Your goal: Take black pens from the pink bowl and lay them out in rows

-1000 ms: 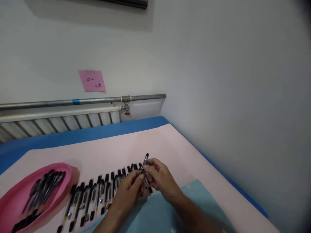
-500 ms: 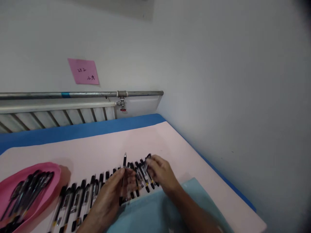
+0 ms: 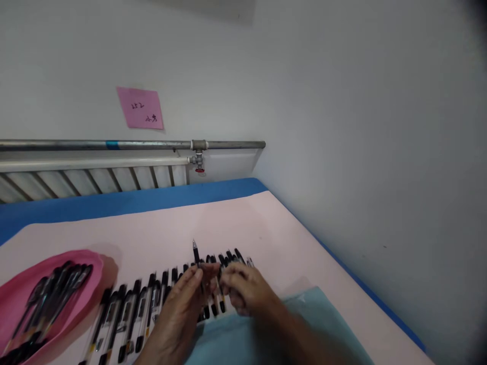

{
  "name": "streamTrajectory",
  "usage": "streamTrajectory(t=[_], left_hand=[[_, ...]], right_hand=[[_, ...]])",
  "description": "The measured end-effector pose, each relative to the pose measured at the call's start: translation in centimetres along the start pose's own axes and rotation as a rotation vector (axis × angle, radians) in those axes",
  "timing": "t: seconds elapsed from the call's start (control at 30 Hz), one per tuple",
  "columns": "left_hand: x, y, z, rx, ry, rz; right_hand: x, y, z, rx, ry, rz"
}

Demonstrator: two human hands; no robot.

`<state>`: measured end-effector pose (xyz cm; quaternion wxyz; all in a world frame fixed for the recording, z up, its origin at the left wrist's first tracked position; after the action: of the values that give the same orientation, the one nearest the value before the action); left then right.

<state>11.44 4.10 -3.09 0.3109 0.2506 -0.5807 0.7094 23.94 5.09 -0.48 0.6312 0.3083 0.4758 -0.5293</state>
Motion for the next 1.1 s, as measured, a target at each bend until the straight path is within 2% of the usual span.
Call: streamTrajectory(t=[0.07, 0.13, 0.23, 0.33, 0.47, 0.67, 0.8, 0.93, 1.0, 1.1], left_hand=[[0.0, -0.1, 0.2, 0.015, -0.007, 0.000], [0.0, -0.3, 0.4, 0.024, 0.038, 0.000], [0.7, -0.3, 0.4, 0.034, 0.075, 0.050], [2.6, 0.3, -0.3, 0.040, -0.007, 0.112], [4.3, 1.2, -0.9, 0.053, -0.092, 0.086], [4.7, 1.0, -0.8, -0.013, -0.096, 0.090], [4.8, 1.2, -1.1, 0.011, -0.144, 0.090], [4.7, 1.8, -1.6, 0.068, -0.159, 0.070], [4.7, 2.1, -1.7, 0.088, -0.160, 0.061], [5.0, 2.3, -1.8, 0.091, -0.181, 0.069]], right_hand=[[0.3, -1.3, 0.3, -0.058, 0.053, 0.184], [0.6, -2.4, 0.6, -0.137, 0.052, 0.219], [1.3, -3.2, 0.7, -0.257, -0.123, 0.104], [1.5, -3.2, 0.8, -0.295, -0.226, 0.022], [1.7, -3.1, 0.8, -0.351, -0.300, -0.108], [2.0, -3.3, 1.1, -0.528, -0.368, -0.255], [2.1, -3.3, 0.9, -0.481, -0.377, -0.221], [2.1, -3.1, 0.4, -0.251, -0.295, -0.066], [1.9, -2.9, 0.3, -0.179, -0.271, -0.045], [1.6, -3.3, 0.6, -0.284, -0.307, -0.116]])
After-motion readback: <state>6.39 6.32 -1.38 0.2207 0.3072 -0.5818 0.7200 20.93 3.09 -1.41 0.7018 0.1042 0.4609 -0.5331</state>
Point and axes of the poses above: each hand's wrist, its own z-axis away from the middle knuckle, its own y-axis out of the back of the hand, x = y × z, the point moved 5 cm from there along -z, towards the middle knuckle, and after that the axes turned 10 degrees about -y, right-handed, at the moved point
